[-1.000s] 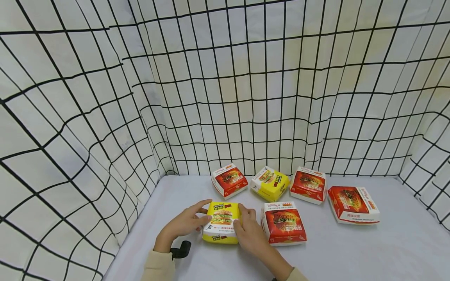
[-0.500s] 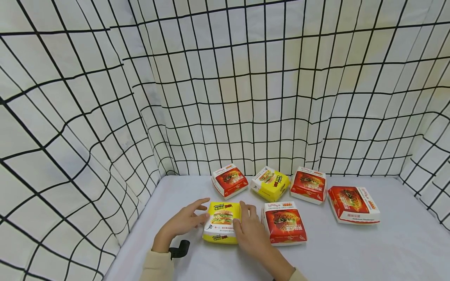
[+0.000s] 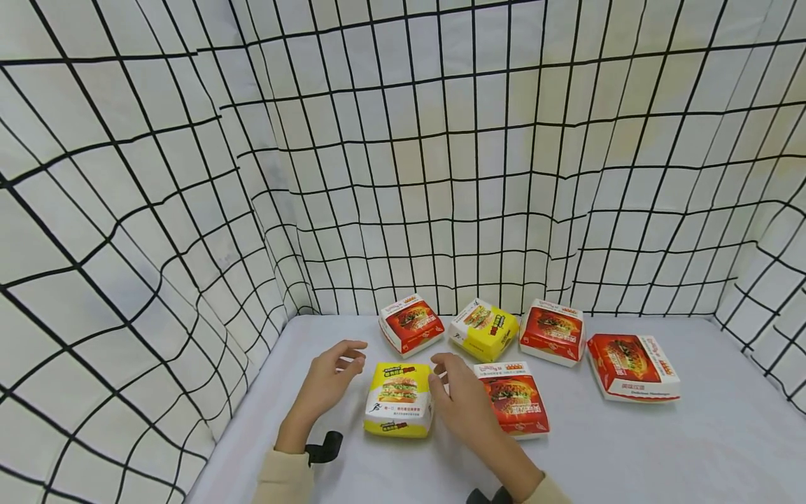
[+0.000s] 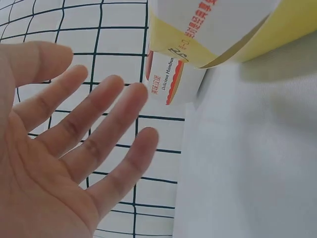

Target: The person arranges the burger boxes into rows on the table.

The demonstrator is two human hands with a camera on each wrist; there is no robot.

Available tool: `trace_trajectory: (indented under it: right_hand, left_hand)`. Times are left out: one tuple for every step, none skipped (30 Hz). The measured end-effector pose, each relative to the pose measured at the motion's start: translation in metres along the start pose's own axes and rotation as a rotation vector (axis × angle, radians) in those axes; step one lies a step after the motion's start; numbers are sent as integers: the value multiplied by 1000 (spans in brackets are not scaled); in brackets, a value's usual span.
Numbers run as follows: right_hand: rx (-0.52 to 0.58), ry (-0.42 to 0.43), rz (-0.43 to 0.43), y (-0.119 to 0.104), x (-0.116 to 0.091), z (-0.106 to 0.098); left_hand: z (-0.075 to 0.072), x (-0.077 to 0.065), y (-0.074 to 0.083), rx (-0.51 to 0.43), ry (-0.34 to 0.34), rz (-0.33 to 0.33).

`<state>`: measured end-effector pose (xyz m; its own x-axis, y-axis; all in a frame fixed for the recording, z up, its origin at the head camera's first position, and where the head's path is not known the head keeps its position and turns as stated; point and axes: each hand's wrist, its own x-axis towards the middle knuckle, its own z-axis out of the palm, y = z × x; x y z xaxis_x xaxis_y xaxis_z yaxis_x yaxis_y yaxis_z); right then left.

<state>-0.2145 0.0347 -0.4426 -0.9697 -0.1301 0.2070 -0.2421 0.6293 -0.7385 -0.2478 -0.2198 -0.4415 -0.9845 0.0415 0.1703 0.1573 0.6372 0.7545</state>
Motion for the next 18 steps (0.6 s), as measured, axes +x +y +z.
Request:
trace_trajectory:
  right_hand:
    - [13, -3, 5, 0, 1, -3]
    - [34, -9, 13, 0, 2, -7]
    - [52, -13, 16, 0, 3, -12]
    - [70, -16, 19, 0, 4, -16]
    - [89, -21, 22, 0, 4, -21]
    - [108, -28, 26, -1, 4, -26]
    - [126, -31, 28, 0, 5, -31]
    - [149, -37, 25, 0, 5, -36]
    - [165, -45, 26, 0, 6, -41]
    - [183, -55, 23, 0, 6, -46]
    - [197, -65, 23, -1, 6, -52]
    - [204, -75, 21, -1, 6, -58]
    - [213, -85, 18, -2, 6, -64]
    - [222, -98, 14, -3, 6, -71]
    - [218, -109, 10, -4, 6, -77]
    - [218, -119, 3, -5, 6, -84]
    - [207, -122, -6, -6, 7, -91]
    - [193, -126, -18, -7, 9, -97]
  left_hand:
    - [0, 0, 0, -7, 13, 3]
    - [0, 0, 0, -14, 28, 5]
    - [-1, -1, 1, -25, 41, 2]
    - [-1, -1, 1, -37, 55, 1]
    - [-1, -1, 2, -48, 70, 0]
    - [-1, -1, 2, -60, 84, 0]
    - [-1, -1, 3, -72, 98, 1]
    - [-2, -1, 4, -84, 113, 2]
    - [-2, -1, 5, -90, 127, 5]
    - [-2, 0, 6, -94, 142, 10]
    - [-3, 0, 7, -95, 154, 13]
    - [-3, 1, 8, -99, 165, 18]
    - [-3, 1, 9, -98, 174, 22]
    - [-4, 2, 10, -98, 182, 25]
    - [-4, 3, 11, -94, 185, 28]
    - [-5, 5, 12, -88, 186, 30]
    - [-6, 7, 13, -77, 188, 33]
    - [-7, 10, 14, -64, 189, 40]
